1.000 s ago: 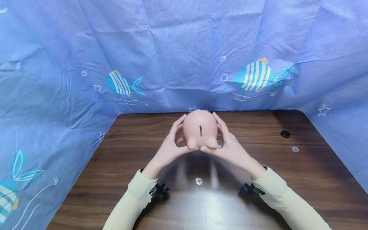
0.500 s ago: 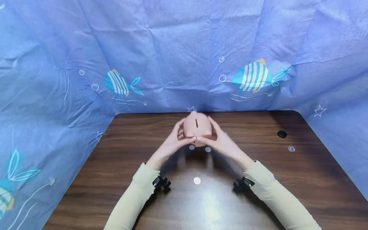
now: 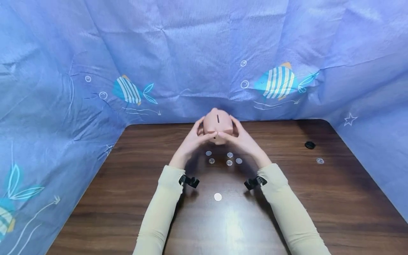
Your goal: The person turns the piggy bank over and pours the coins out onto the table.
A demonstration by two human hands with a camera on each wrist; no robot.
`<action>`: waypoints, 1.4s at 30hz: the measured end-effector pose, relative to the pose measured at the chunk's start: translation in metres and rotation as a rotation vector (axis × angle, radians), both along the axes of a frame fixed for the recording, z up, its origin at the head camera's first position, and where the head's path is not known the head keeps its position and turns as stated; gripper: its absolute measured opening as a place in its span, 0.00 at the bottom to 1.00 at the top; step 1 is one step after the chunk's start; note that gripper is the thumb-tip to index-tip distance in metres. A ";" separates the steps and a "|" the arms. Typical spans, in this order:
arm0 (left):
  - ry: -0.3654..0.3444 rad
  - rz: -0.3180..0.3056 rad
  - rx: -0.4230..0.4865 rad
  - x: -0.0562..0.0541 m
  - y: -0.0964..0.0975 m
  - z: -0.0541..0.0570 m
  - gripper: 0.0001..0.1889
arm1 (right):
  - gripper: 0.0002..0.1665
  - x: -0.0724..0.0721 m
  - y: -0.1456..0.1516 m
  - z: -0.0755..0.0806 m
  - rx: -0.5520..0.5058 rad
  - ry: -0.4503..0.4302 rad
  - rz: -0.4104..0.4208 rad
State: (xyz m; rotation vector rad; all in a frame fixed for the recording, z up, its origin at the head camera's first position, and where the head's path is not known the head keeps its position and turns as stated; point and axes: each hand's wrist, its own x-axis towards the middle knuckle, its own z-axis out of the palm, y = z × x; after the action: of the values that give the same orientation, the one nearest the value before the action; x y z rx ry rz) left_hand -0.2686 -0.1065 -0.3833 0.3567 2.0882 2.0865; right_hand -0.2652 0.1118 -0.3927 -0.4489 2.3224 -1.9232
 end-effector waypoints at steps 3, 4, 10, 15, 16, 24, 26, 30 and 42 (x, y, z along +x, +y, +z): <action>-0.130 0.010 -0.013 -0.007 0.003 -0.022 0.44 | 0.55 -0.008 -0.004 -0.023 0.042 -0.138 -0.014; -0.144 0.010 -0.015 -0.008 0.004 -0.026 0.44 | 0.55 -0.008 -0.004 -0.026 0.054 -0.155 -0.021; 0.091 0.028 0.056 0.016 0.008 0.005 0.47 | 0.58 0.014 0.001 0.005 0.139 0.208 -0.063; 0.532 -0.019 0.029 0.057 0.004 0.054 0.54 | 0.65 0.044 0.008 0.045 -0.025 0.641 -0.027; 0.553 -0.025 0.024 0.059 0.003 0.057 0.53 | 0.65 0.045 0.008 0.046 -0.038 0.650 -0.027; -0.065 0.024 0.045 0.008 0.011 0.002 0.41 | 0.50 0.006 0.002 -0.004 0.047 0.005 -0.021; -0.194 0.018 0.057 0.000 0.012 -0.016 0.39 | 0.51 0.001 0.001 -0.017 0.075 -0.112 -0.028; -0.170 0.008 0.076 0.002 0.013 -0.018 0.39 | 0.52 0.007 -0.001 -0.015 0.116 -0.045 -0.085; 0.368 -0.089 0.019 0.035 -0.007 0.043 0.49 | 0.57 0.040 -0.007 0.037 -0.095 0.405 -0.031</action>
State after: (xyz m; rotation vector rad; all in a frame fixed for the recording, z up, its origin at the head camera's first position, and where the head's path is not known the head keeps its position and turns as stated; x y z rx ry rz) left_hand -0.2334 -0.1136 -0.3400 0.8790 2.1910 2.1191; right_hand -0.2250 0.1049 -0.3555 -0.8917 2.4822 -2.1299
